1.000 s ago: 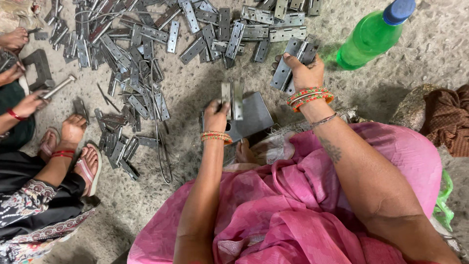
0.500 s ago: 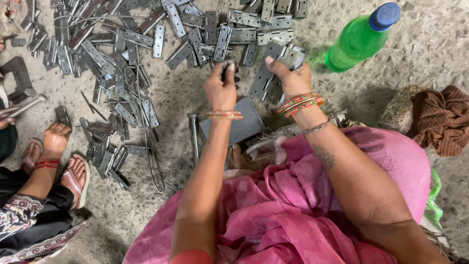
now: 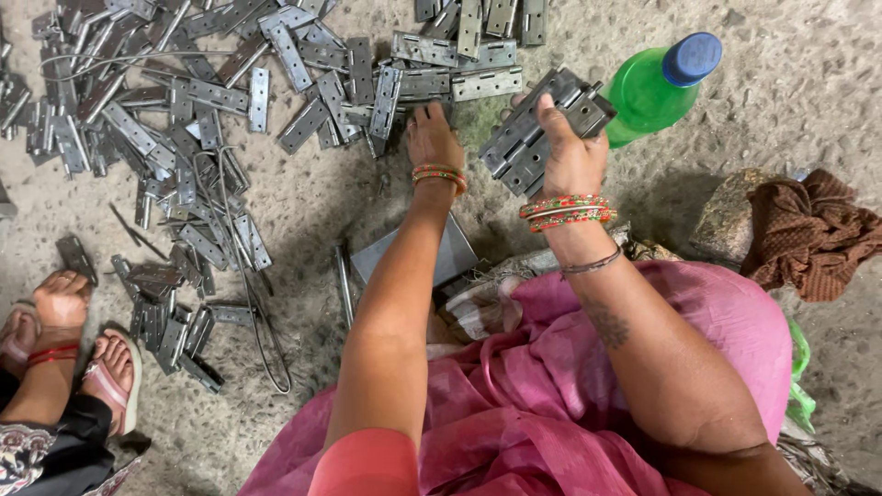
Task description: The person sits on the floor and assembles metal hinges by inserting pins into hinge plates using a metal block and a cylindrical tool. They repeatedly pick up hinge plates, align them, insert the pin, and place the assembled hinge aside.
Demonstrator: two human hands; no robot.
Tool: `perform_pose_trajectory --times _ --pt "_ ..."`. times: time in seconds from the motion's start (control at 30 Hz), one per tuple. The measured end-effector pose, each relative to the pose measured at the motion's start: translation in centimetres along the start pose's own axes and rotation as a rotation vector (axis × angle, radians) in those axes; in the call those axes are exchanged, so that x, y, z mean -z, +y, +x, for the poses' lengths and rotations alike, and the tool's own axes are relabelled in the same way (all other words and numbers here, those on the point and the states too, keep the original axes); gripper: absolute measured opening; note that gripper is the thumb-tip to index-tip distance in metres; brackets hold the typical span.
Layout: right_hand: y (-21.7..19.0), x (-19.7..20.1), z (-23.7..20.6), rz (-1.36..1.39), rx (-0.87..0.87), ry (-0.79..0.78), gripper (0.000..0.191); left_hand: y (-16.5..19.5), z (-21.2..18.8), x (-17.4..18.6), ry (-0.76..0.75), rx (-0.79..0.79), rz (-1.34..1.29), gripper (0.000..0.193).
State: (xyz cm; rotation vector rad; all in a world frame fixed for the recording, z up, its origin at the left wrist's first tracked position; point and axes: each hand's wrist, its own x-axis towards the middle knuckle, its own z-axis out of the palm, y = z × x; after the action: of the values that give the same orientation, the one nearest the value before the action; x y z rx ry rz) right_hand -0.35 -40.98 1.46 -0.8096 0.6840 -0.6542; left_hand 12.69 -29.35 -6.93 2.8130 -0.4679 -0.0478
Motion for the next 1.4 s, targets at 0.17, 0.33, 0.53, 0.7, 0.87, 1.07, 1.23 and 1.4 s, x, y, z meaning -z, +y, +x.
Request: perform_pose_trajectory --times 0.17,0.33,0.53,0.7,0.87,1.07,1.23,1.4 --pt "1.4 0.9 0.8 -0.029 0.069 0.074 0.015 -1.6 0.6 1.1 -0.054 0.001 -0.177 0.056" --pt "2.8 1.7 1.6 -0.005 0.016 0.021 0.012 -5.6 -0.7 3.0 -0.245 0.046 -0.198 0.052" --pt "4.6 2.2 2.3 -0.106 0.047 0.022 0.016 -10.9 -4.8 3.5 -0.330 0.473 -0.549 0.037" --pt "5.7 2.9 2.6 -0.127 0.016 -0.020 0.016 -12.5 -6.3 3.1 -0.345 0.392 -0.689 0.039" --pt "6.5 2.9 3.1 -0.162 0.018 -0.028 0.019 -12.4 -8.4 4.4 0.035 0.334 -1.007 0.034" --pt "5.9 1.8 1.9 -0.018 -0.115 -0.059 0.019 -11.9 -14.2 5.4 0.298 0.089 -0.492 0.024" --pt "5.4 1.4 1.1 -0.218 -0.033 -0.030 0.016 -12.1 -17.3 2.9 -0.125 0.148 -0.159 0.045" --pt "6.0 1.6 1.5 -0.115 -0.071 -0.086 0.014 -12.3 -18.0 1.1 -0.110 0.098 -0.121 0.046"
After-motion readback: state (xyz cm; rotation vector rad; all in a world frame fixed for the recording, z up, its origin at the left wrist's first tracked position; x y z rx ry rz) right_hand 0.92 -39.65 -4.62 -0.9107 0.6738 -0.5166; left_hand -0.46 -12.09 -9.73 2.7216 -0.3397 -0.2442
